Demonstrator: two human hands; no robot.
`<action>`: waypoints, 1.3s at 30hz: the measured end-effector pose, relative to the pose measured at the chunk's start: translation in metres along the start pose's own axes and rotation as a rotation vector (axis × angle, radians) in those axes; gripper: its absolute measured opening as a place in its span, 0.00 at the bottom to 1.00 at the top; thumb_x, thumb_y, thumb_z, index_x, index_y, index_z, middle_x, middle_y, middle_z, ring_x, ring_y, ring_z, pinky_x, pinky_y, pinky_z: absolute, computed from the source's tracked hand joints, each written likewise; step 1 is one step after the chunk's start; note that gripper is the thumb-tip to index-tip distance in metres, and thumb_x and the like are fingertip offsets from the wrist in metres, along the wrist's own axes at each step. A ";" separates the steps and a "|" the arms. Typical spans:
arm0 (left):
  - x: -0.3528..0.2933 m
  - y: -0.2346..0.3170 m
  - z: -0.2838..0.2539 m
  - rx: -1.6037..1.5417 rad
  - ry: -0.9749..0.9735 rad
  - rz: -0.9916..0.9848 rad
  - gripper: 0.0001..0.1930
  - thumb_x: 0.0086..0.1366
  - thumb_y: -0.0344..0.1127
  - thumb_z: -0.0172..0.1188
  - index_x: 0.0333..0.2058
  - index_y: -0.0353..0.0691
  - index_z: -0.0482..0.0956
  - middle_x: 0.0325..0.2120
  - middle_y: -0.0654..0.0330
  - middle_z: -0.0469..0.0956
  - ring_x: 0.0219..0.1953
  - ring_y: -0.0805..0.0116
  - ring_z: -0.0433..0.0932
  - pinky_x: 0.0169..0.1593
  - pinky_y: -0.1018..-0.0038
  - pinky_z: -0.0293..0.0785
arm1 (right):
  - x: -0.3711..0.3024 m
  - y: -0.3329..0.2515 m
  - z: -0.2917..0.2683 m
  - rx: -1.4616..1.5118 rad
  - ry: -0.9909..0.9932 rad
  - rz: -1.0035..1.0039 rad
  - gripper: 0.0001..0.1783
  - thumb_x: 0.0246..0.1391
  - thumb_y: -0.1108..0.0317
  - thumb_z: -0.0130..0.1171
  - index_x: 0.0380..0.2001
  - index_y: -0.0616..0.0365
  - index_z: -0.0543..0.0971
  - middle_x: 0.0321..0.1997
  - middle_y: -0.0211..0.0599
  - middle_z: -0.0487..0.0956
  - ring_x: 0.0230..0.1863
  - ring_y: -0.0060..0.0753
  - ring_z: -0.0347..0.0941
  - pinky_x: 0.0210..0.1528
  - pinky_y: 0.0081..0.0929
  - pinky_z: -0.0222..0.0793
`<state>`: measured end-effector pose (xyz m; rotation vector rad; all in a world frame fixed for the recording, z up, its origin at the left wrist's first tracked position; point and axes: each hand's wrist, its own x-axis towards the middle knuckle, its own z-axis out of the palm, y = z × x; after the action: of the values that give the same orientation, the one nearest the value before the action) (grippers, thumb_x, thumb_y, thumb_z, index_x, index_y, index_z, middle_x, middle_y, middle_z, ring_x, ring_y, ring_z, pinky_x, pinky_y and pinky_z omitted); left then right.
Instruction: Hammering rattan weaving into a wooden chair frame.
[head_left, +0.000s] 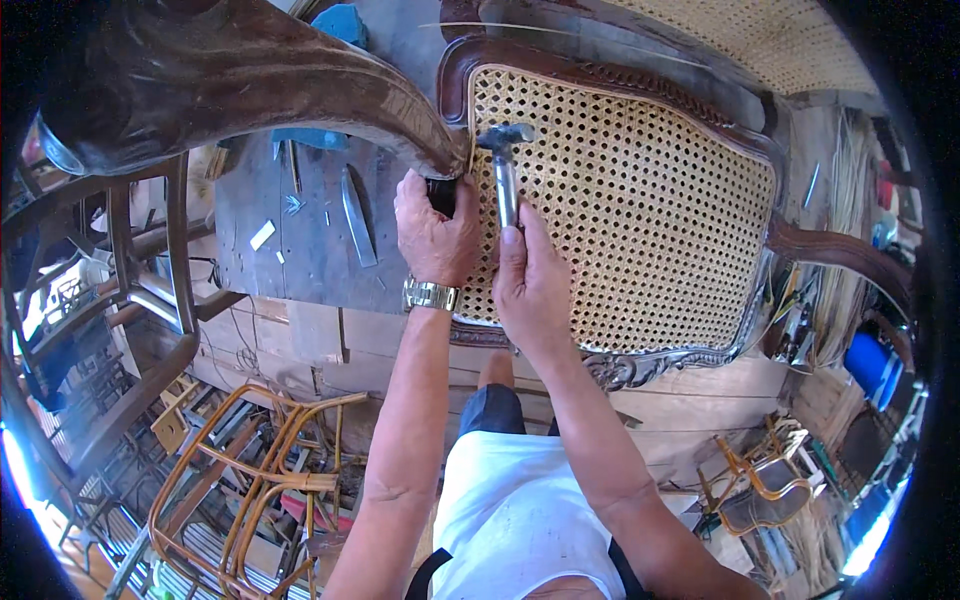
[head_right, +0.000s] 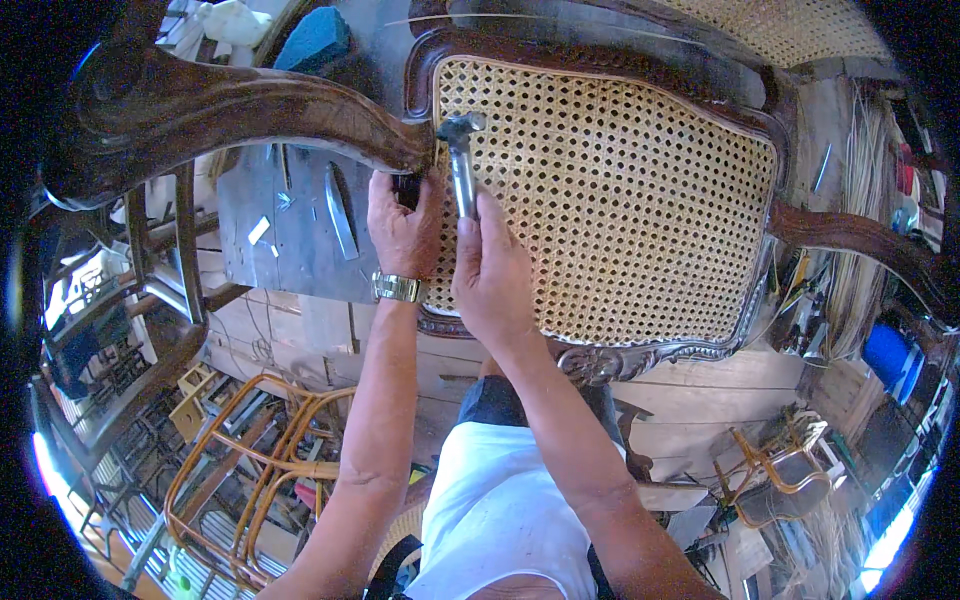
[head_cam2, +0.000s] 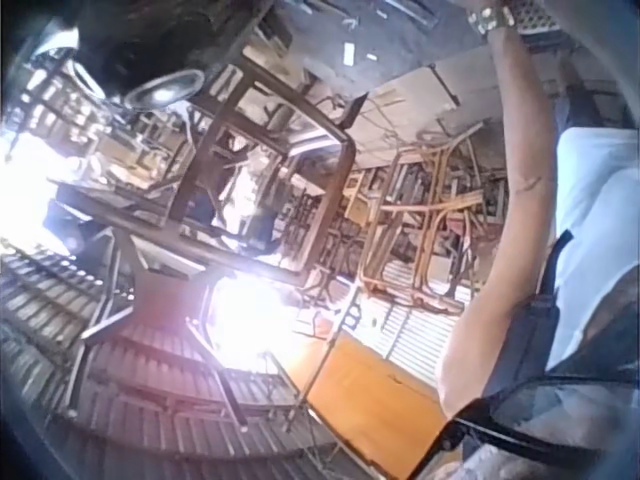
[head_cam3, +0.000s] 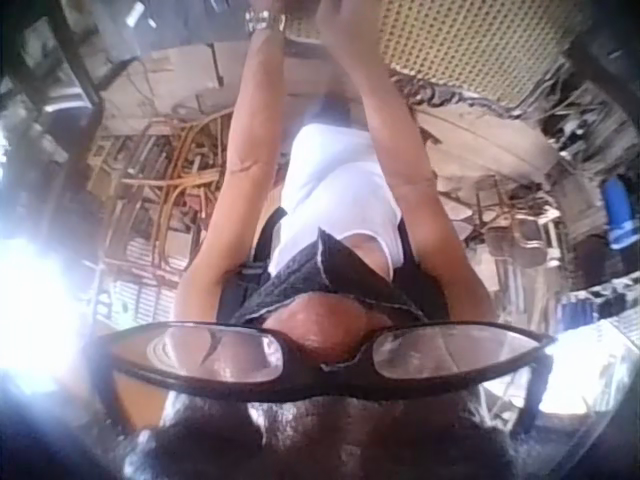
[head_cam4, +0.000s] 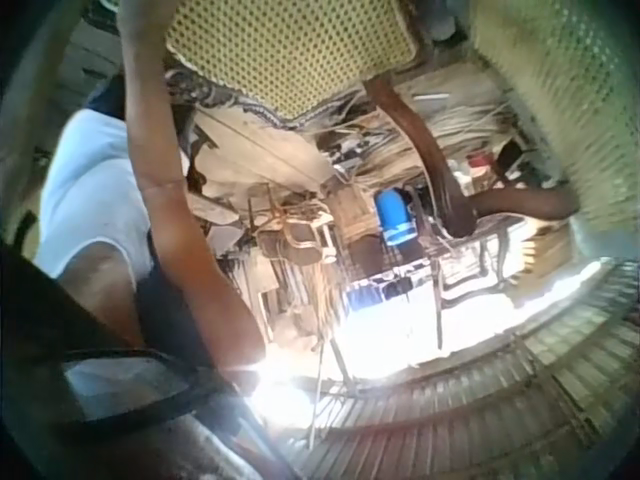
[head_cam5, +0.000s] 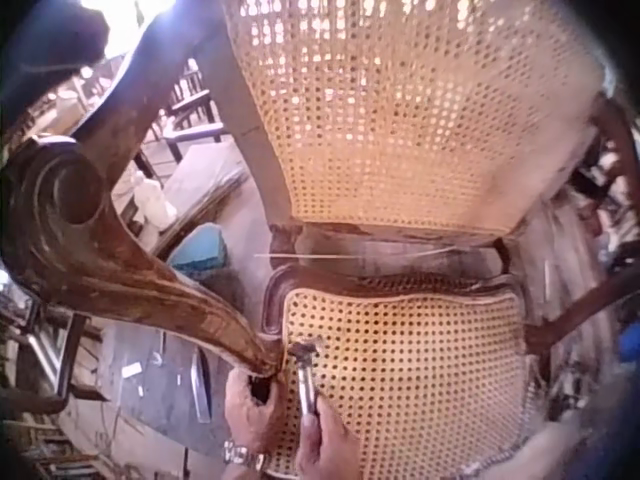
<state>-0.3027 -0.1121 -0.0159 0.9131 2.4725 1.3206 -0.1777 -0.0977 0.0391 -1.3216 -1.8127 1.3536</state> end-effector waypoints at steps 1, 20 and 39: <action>0.000 0.000 0.000 -0.020 -0.005 -0.025 0.17 0.62 0.43 0.66 0.39 0.37 0.74 0.37 0.49 0.75 0.41 0.44 0.76 0.44 0.55 0.73 | -0.001 -0.001 0.003 -0.002 0.002 0.002 0.20 0.70 0.69 0.49 0.61 0.64 0.69 0.35 0.57 0.82 0.33 0.54 0.84 0.32 0.45 0.77; 0.000 0.001 -0.003 -0.061 -0.034 -0.046 0.17 0.61 0.43 0.68 0.38 0.37 0.73 0.34 0.50 0.73 0.35 0.47 0.75 0.39 0.57 0.73 | -0.008 0.001 0.014 -0.034 0.098 -0.046 0.20 0.66 0.75 0.53 0.60 0.64 0.68 0.47 0.64 0.80 0.43 0.60 0.83 0.39 0.45 0.80; -0.001 -0.005 -0.001 -0.182 -0.028 -0.096 0.18 0.61 0.42 0.68 0.43 0.39 0.76 0.36 0.51 0.75 0.38 0.49 0.77 0.42 0.59 0.74 | -0.010 -0.001 0.021 -0.066 0.335 -0.206 0.18 0.70 0.73 0.52 0.60 0.64 0.70 0.40 0.47 0.81 0.30 0.28 0.78 0.31 0.28 0.74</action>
<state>-0.3044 -0.1158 -0.0192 0.7553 2.2984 1.4611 -0.1920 -0.1156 0.0338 -1.2675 -1.7172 0.9112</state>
